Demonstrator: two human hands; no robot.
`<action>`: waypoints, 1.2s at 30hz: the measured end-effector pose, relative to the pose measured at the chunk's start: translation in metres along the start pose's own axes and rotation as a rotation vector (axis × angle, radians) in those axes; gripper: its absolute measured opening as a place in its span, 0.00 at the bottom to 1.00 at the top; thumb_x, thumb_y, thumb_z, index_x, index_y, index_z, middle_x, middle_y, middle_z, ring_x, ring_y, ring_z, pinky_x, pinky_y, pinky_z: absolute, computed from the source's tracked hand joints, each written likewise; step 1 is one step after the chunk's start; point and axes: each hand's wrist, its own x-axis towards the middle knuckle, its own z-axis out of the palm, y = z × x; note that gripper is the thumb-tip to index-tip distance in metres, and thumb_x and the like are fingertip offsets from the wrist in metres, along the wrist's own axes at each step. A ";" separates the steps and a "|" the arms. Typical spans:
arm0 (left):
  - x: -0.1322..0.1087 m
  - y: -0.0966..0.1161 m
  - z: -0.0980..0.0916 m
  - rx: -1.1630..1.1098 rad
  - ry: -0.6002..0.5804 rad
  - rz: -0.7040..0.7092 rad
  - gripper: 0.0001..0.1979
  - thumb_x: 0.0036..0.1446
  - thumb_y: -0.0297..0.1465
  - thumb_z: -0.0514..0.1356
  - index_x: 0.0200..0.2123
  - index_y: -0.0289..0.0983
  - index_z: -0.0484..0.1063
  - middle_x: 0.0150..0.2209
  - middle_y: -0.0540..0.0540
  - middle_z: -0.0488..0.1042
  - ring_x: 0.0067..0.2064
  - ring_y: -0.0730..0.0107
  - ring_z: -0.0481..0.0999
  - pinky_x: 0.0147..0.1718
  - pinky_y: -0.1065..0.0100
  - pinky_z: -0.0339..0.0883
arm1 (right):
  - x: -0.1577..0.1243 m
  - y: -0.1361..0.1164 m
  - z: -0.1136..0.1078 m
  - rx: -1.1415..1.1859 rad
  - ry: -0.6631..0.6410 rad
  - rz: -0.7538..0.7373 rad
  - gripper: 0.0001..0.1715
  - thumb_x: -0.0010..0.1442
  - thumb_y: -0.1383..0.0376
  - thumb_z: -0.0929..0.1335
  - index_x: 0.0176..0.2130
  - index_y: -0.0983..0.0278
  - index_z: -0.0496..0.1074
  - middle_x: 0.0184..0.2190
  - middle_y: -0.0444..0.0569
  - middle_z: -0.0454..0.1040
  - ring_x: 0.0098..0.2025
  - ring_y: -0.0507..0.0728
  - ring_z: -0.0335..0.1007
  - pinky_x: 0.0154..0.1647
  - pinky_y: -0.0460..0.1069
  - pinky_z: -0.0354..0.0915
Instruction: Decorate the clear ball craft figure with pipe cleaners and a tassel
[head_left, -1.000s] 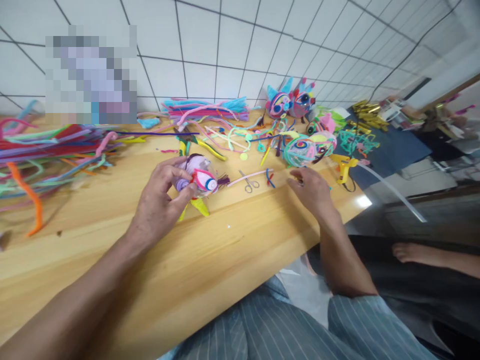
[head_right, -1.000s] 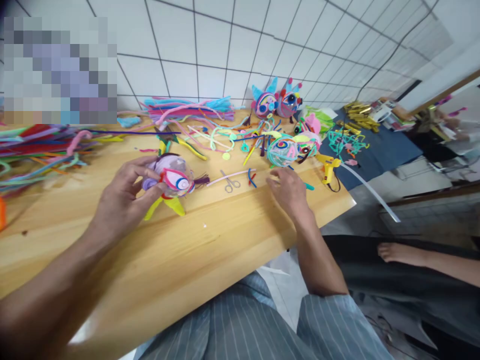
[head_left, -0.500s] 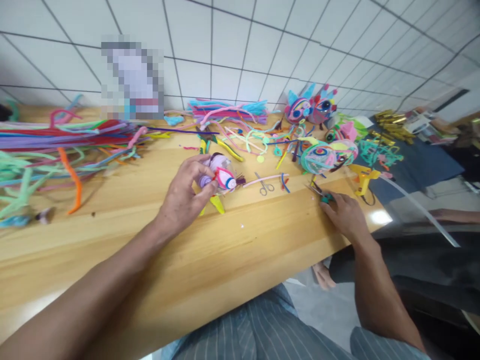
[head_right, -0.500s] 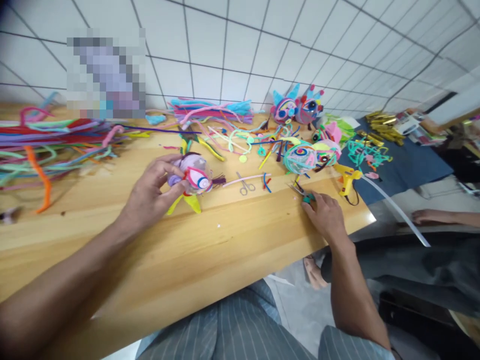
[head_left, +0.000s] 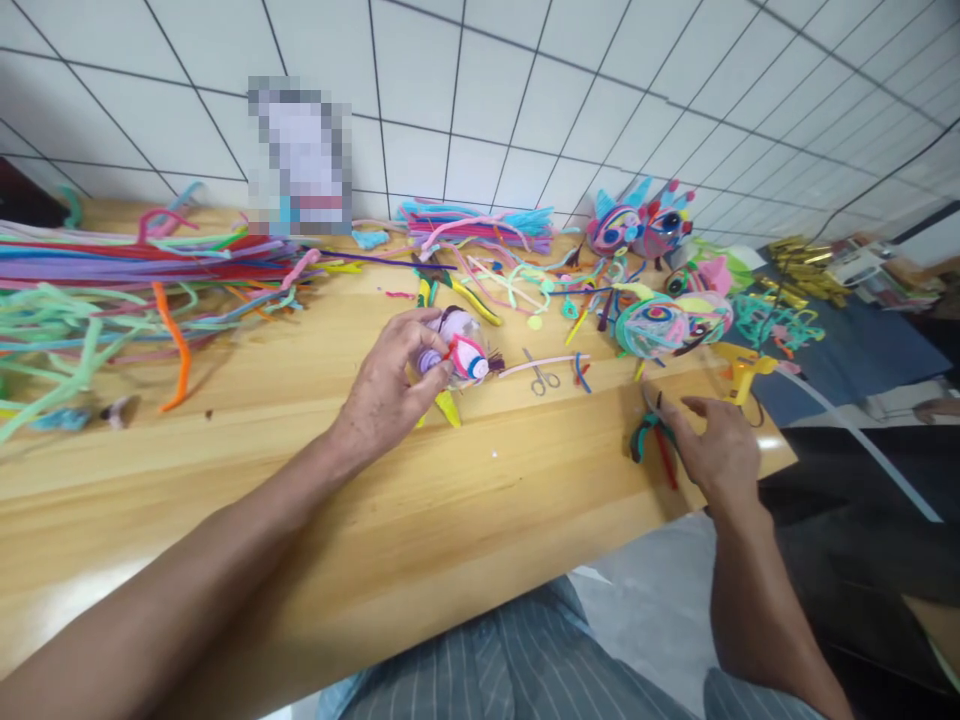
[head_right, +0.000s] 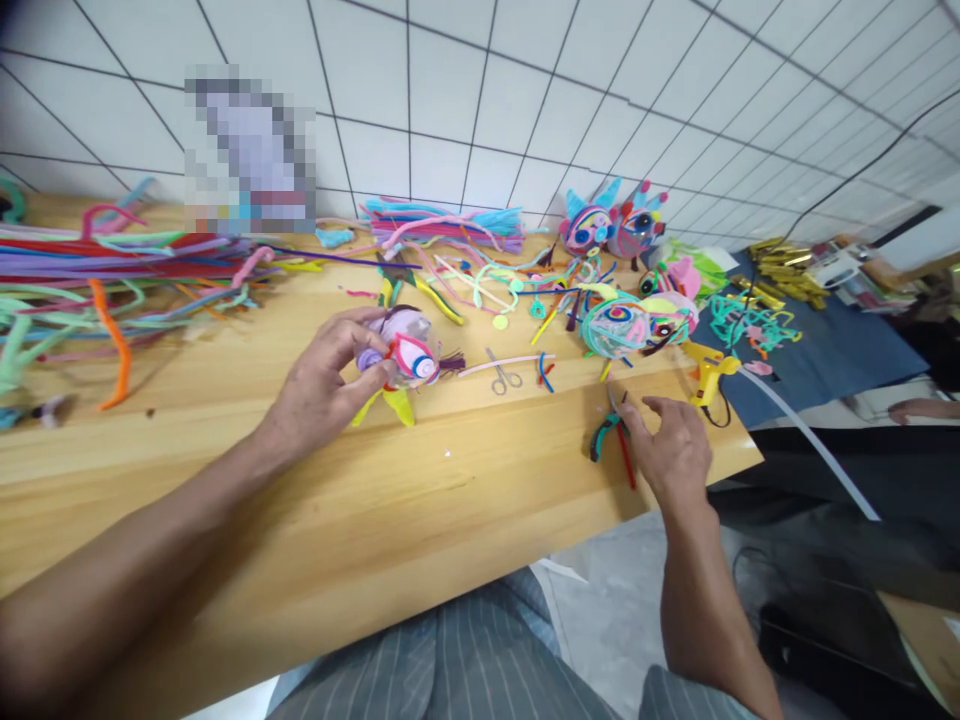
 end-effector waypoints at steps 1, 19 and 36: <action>0.000 0.000 0.000 0.001 0.002 0.001 0.03 0.69 0.30 0.64 0.45 0.42 0.75 0.62 0.39 0.80 0.67 0.55 0.79 0.66 0.49 0.76 | -0.005 0.000 -0.005 -0.035 -0.010 0.059 0.28 0.69 0.38 0.69 0.43 0.58 0.78 0.43 0.63 0.82 0.48 0.74 0.77 0.49 0.66 0.72; 0.000 0.001 0.001 0.000 -0.004 -0.020 0.03 0.69 0.32 0.65 0.45 0.42 0.75 0.63 0.38 0.80 0.68 0.52 0.79 0.66 0.45 0.77 | 0.036 -0.176 0.041 0.172 -0.402 -0.317 0.11 0.69 0.57 0.73 0.47 0.60 0.77 0.49 0.57 0.82 0.55 0.67 0.79 0.57 0.58 0.73; 0.000 0.002 0.001 0.001 -0.025 -0.051 0.04 0.68 0.30 0.65 0.45 0.42 0.74 0.61 0.38 0.80 0.69 0.52 0.77 0.67 0.45 0.75 | -0.045 0.003 0.023 -0.065 -0.267 0.103 0.48 0.64 0.38 0.65 0.64 0.71 0.74 0.59 0.75 0.80 0.64 0.80 0.75 0.68 0.74 0.68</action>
